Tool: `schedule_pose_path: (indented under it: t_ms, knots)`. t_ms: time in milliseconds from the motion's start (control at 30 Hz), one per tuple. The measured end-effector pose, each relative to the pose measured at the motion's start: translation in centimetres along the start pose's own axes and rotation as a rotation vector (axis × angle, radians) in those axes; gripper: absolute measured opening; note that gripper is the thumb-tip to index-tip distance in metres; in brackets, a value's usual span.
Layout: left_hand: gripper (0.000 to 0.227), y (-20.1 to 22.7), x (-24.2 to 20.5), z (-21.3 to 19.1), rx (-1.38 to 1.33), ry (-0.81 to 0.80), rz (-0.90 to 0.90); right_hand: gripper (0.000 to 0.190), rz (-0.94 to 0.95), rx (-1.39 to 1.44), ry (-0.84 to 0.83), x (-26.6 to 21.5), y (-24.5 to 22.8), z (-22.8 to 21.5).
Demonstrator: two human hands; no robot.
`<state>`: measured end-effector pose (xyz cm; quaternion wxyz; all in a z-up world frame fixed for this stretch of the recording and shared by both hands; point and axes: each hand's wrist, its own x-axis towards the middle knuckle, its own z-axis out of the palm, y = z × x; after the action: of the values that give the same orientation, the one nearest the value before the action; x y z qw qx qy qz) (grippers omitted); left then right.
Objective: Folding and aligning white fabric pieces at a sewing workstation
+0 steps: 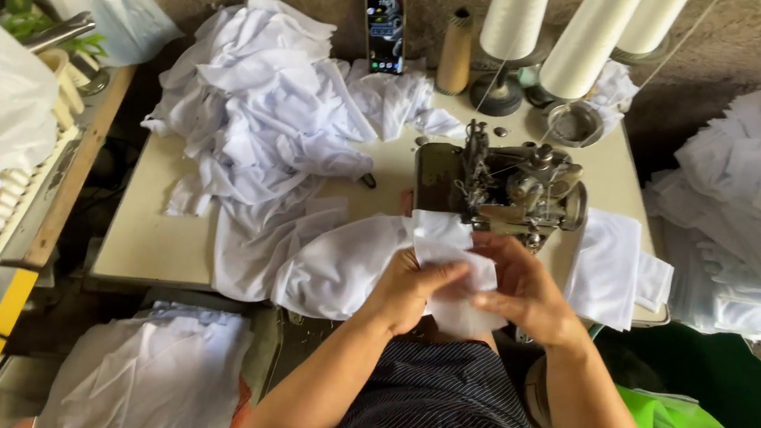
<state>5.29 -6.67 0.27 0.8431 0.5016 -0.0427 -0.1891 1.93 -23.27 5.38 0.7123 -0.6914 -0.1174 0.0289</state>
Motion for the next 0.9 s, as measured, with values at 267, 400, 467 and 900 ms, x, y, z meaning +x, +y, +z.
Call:
schedule_pose_path:
  t_ms: [267,400,467,900]
  knots:
    - [0.017,3.9,2.0,-5.6,-0.112,0.28,0.093,0.025,0.157,0.129,0.031,-1.7,6.0,-0.1]
    - [0.016,6.4,2.8,-8.5,0.194,0.077,-0.057,0.017,0.194,0.042,0.006,-2.6,7.2,-2.4]
    - [0.013,8.5,2.5,-9.3,0.289,0.039,-0.068,0.016,0.212,-0.017,-0.05,-2.1,8.6,-3.2]
    - [0.023,11.0,1.8,-7.3,0.726,-0.355,-0.235,0.047,0.37,0.624,-0.352,-5.5,11.8,-2.8]
